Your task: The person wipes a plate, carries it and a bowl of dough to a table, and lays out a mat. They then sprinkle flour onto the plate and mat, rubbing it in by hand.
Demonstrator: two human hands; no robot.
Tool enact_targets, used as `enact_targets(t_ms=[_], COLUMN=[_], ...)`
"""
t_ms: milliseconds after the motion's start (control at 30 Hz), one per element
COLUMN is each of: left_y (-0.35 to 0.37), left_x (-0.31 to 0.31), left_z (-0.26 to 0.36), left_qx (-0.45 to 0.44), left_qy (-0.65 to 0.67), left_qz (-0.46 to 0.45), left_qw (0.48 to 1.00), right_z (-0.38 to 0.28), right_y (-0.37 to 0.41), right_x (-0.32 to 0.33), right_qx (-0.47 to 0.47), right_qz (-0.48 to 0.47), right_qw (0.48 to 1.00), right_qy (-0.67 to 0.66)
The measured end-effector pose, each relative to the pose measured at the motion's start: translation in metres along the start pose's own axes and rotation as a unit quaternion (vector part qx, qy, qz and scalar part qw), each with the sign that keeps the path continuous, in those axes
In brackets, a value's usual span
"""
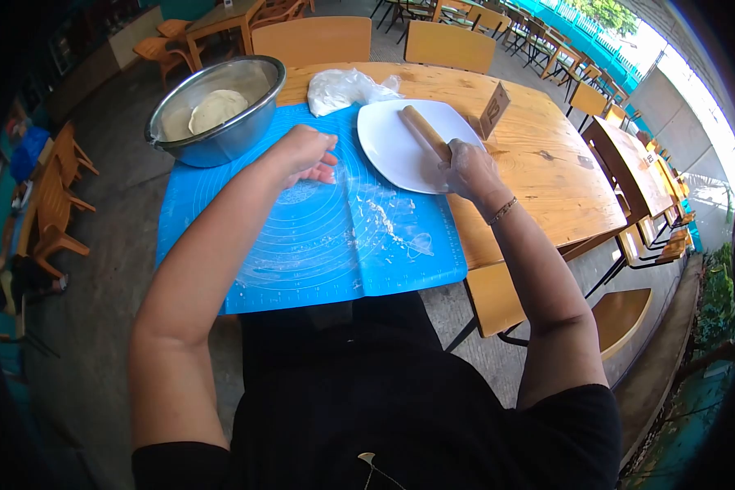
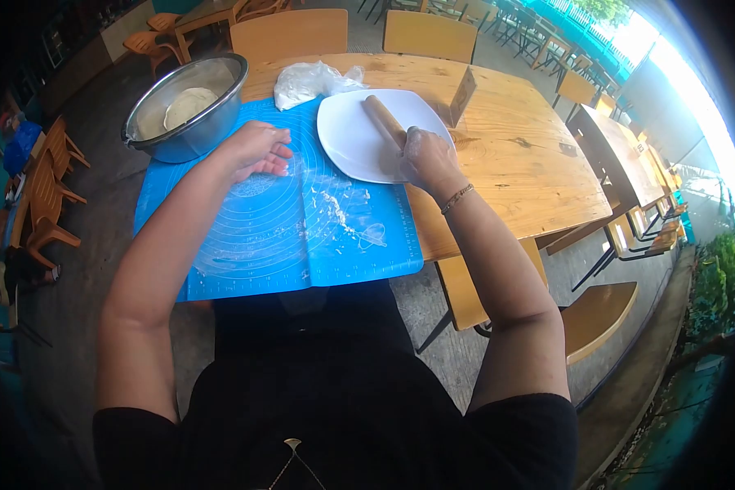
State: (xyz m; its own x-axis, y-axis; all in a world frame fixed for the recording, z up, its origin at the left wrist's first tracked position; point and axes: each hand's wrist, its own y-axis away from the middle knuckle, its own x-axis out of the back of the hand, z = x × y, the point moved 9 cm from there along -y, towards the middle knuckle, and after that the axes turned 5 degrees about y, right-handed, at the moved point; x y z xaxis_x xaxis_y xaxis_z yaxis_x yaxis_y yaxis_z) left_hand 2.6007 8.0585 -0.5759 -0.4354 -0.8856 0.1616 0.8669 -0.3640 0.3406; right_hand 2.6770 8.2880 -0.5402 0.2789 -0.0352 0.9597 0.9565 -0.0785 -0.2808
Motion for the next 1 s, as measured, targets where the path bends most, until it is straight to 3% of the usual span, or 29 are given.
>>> enact_targets(t_ms=[67, 200, 300, 433, 500, 567, 633, 733, 833, 967, 1000], left_y=[-0.022, -0.048, -0.065, -0.073, -0.063, -0.055, -0.048, -0.032, -0.011, 0.052, 0.069], left_x=[-0.019, -0.054, -0.059, -0.075, -0.095, -0.095, -0.083, -0.059, -0.009, 0.057, 0.075], left_z=[0.003, 0.012, 0.011, 0.004, 0.013, 0.017, 0.025, 0.032, 0.030, 0.034, 0.029], left_qx=[0.025, 0.019, 0.002, 0.023, 0.000, 0.004, -0.039, -0.058, -0.067, -0.151, -0.140], left_qy=[0.005, -0.025, -0.025, 0.021, 0.146, 0.179, 0.208, 0.207, 0.234, 0.238, 0.239], left_qz=[0.018, -0.004, 0.046, 0.003, -0.096, -0.100, -0.077, -0.119, -0.087, -0.099, -0.058], left_qw=[0.999, 0.999, 0.999, 1.000, 0.985, 0.979, 0.974, 0.969, 0.966, 0.954, 0.959], right_z=[0.006, 0.013, 0.021, 0.021, 0.018, 0.012, 0.008, 0.001, 0.016, 0.048, 0.048], right_y=[0.001, 0.001, 0.002, 0.012, 0.020, 0.029, 0.040, 0.058, 0.070, 0.055, 0.046], right_x=[0.000, 0.021, 0.026, 0.039, 0.049, 0.064, 0.076, 0.118, 0.150, 0.129, 0.111], right_qx=[-0.056, -0.060, -0.078, -0.108, -0.113, -0.108, -0.107, -0.064, -0.086, -0.133, -0.118], right_qz=[-0.038, -0.004, -0.017, -0.023, -0.019, -0.012, -0.023, 0.026, 0.095, 0.073, 0.050], right_qw=[0.993, 0.988, 0.967, 0.942, 0.933, 0.919, 0.905, 0.873, 0.865, 0.907, 0.923], right_qy=[-0.095, -0.141, -0.241, -0.316, -0.341, -0.379, -0.411, -0.483, -0.484, -0.394, -0.362])
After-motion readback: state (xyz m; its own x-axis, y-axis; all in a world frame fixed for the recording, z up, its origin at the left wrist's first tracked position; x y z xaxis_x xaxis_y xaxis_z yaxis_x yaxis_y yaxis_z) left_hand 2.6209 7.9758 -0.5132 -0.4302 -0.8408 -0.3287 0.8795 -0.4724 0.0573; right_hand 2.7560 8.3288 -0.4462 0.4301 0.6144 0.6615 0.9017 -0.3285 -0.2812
